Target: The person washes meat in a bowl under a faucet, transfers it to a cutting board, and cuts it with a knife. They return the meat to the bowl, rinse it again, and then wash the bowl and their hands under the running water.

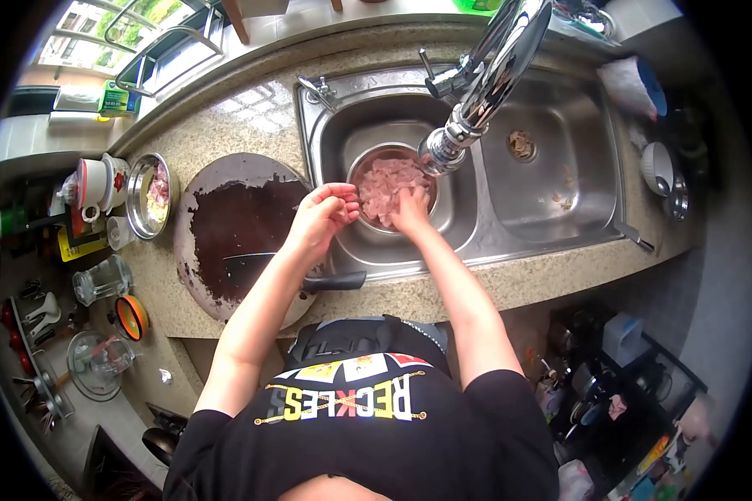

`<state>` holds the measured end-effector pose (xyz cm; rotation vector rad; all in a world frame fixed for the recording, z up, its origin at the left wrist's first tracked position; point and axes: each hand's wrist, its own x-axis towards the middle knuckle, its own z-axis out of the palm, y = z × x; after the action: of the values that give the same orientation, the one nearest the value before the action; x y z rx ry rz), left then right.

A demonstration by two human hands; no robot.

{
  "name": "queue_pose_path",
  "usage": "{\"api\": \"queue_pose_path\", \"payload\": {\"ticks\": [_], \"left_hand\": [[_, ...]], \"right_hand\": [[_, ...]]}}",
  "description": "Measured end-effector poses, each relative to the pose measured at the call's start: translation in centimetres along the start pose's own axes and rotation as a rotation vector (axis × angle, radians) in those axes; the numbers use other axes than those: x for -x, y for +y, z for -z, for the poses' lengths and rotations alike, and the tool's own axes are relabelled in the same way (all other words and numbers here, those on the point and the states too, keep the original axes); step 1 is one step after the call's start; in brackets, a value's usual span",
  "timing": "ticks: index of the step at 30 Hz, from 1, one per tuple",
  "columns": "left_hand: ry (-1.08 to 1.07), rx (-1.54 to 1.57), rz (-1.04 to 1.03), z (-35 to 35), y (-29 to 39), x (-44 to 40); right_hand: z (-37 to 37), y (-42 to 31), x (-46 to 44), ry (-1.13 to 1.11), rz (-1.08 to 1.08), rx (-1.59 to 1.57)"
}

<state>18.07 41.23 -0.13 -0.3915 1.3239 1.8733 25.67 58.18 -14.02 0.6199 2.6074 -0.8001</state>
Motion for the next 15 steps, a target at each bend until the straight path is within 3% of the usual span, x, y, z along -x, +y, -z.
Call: {"api": "queue_pose_path", "payload": {"ticks": [1,3,5,8,13,15], "left_hand": [[-0.005,0.009,0.021,0.1,-0.4,-0.1],[-0.006,0.016,0.048,0.1,-1.1,0.1],[-0.008,0.021,0.056,0.0,-1.5,0.1],[-0.013,0.032,0.067,-0.4,-1.2,0.2],[-0.002,0.022,0.053,-0.5,-1.3,-0.1],[-0.01,0.012,0.065,-0.7,-1.5,-0.2]], "right_hand": [[-0.6,-0.5,-0.3,-0.005,0.001,-0.005],[-1.2,-1.5,-0.3,0.089,0.217,0.237],[-0.8,-1.2,-1.1,0.089,0.23,0.241],[-0.6,0.9,-2.9,0.304,0.192,0.007],[0.5,1.5,-3.2,0.195,0.159,-0.245],[1.6,1.5,-2.6,0.085,-0.025,-0.63]]}}
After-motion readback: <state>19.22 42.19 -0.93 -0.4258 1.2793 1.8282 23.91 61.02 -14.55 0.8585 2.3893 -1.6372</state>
